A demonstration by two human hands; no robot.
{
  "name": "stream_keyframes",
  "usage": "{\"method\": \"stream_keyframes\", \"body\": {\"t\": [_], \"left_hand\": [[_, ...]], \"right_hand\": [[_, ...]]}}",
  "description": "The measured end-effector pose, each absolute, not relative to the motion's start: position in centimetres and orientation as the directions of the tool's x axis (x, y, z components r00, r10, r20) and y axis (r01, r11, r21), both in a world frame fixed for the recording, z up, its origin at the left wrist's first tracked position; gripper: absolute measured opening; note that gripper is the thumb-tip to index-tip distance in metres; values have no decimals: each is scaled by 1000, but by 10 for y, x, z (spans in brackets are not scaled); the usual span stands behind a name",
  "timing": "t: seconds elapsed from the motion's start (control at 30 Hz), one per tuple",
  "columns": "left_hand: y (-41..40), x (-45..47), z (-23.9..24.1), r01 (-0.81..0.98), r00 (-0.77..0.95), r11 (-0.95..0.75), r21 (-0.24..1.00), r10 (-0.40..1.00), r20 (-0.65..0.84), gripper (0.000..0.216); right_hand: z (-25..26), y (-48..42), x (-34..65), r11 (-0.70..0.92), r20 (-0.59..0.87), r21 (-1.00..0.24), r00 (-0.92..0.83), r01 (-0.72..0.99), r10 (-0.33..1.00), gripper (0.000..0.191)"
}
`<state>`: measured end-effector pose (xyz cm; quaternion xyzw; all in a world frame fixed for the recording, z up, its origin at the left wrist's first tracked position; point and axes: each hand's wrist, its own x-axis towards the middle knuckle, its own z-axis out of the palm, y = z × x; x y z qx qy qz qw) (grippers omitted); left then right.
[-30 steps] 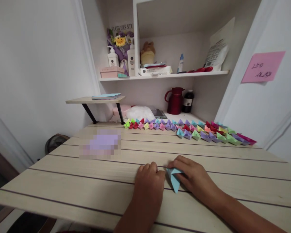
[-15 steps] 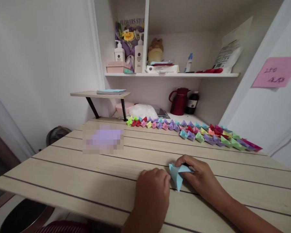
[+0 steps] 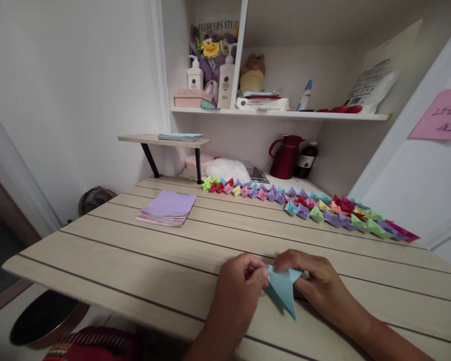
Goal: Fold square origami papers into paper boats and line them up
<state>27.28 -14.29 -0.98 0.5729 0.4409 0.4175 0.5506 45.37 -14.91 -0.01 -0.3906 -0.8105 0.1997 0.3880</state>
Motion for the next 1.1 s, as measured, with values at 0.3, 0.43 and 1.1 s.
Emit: {"method": "stream_keyframes", "body": {"t": [0.3,0.43,1.1], "left_hand": [[-145,265,4,115,296,-57,992,955,21,25],[-143,269,-5,159,247,-84,984,968,43,21],[-158,277,-5,660,498,-592,463,806,320,6]], "right_hand": [[0,-153,451,640,482,-586,-421,497,768,14],[2,-152,450,670,496,-541,-450,508,743,17],[-6,-136,452,532,452,-467,-326,706,830,19]]}}
